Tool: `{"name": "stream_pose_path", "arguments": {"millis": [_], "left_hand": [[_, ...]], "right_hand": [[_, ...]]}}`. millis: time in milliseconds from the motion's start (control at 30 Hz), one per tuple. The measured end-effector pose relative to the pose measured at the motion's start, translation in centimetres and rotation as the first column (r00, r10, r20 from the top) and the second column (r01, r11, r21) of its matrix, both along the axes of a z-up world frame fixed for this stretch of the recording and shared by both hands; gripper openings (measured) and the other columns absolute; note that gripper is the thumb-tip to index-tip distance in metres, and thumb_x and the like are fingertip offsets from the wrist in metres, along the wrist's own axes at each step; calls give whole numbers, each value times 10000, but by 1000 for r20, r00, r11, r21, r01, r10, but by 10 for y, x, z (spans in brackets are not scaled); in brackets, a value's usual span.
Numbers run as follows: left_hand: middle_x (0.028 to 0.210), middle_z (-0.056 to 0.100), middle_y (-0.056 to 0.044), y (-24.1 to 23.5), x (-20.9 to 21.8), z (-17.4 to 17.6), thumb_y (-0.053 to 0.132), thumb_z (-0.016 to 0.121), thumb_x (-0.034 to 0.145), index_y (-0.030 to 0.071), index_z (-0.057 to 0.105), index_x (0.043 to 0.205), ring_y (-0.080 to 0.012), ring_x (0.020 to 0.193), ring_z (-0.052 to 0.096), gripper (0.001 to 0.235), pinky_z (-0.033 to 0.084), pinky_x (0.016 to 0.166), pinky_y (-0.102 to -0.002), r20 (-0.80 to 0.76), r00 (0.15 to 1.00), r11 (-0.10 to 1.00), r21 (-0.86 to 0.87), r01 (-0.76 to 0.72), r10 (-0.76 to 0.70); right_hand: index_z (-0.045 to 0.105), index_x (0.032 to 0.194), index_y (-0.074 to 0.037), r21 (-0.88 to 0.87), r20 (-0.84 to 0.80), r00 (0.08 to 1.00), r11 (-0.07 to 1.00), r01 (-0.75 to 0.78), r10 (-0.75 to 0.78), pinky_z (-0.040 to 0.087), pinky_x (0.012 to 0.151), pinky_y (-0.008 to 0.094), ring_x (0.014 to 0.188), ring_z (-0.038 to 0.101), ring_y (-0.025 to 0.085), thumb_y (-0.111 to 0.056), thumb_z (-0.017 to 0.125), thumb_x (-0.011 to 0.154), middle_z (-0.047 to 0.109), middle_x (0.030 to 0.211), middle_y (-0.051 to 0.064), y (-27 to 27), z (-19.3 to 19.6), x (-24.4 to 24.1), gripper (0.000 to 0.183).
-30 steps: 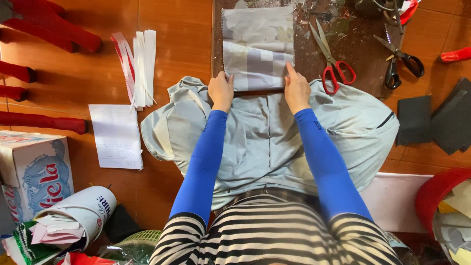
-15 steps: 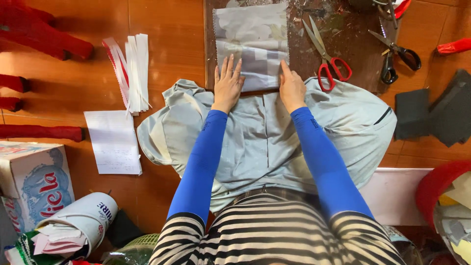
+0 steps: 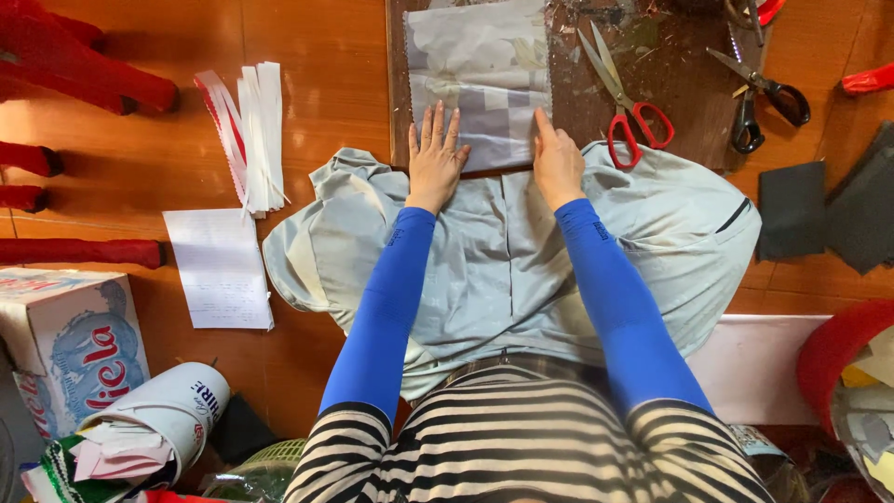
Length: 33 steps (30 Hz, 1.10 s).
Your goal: Cutting paper strips and templates using scissors in a workspace.
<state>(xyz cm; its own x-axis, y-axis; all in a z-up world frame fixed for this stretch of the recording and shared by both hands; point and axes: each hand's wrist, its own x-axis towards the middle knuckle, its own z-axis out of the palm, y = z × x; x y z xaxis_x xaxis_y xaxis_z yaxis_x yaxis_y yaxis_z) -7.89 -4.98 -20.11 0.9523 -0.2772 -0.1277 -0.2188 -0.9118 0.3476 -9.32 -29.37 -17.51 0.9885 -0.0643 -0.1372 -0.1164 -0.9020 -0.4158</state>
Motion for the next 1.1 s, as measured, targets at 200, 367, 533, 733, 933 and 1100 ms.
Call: {"name": "stream_pose_path", "arguments": {"millis": [200,367,533,733,933,1100], "left_hand": [[1715,142,-98,0,2,4,563,576,998,188,248,1647,-303,1580,114,818,74,1264,-556,-69,998,1000,-6,0,-1],[1717,103,-115,1,5,15,639,651,918,187,230,1647,-320,1591,77,955,58,1267,-566,-144,989,999,-35,10,-15],[1711,80,-119,5,1,-17,648,669,894,179,233,1648,-324,1586,59,989,50,1264,-574,-165,986,999,-29,21,-26],[1763,28,-103,9,4,-21,535,775,867,226,179,1662,-312,1627,15,1040,31,1292,-545,319,932,913,408,30,-173],[1718,35,-157,9,12,12,647,933,538,166,121,1659,-362,1588,37,1466,60,1259,-590,-184,978,995,-44,89,-96],[1715,40,-142,12,13,17,609,963,507,181,99,1655,-359,1593,48,1499,85,1269,-586,-199,975,995,-28,91,-95]], "right_hand": [[480,1538,-186,195,-43,998,980,45,-37,503,730,532,865,641,408,-122,670,975,654,935,161,-6,29,3,597],[492,1504,-131,158,-120,989,981,109,-90,491,916,505,1071,609,408,-76,705,887,633,1141,214,0,53,5,655],[535,1458,-24,21,250,938,967,-253,240,424,1163,490,1385,498,416,27,600,910,544,1473,256,78,-5,13,554],[541,1498,-87,147,290,929,948,-281,230,290,1248,479,1507,412,312,-47,563,982,481,1598,135,101,-30,40,518],[499,1552,-66,30,260,897,926,-377,357,256,1254,480,1524,376,293,-161,595,1046,432,1636,129,48,-21,47,523],[452,1592,-86,-47,147,912,924,-379,382,247,1241,511,1521,350,323,-241,651,1028,385,1655,146,8,-14,58,618]]}}
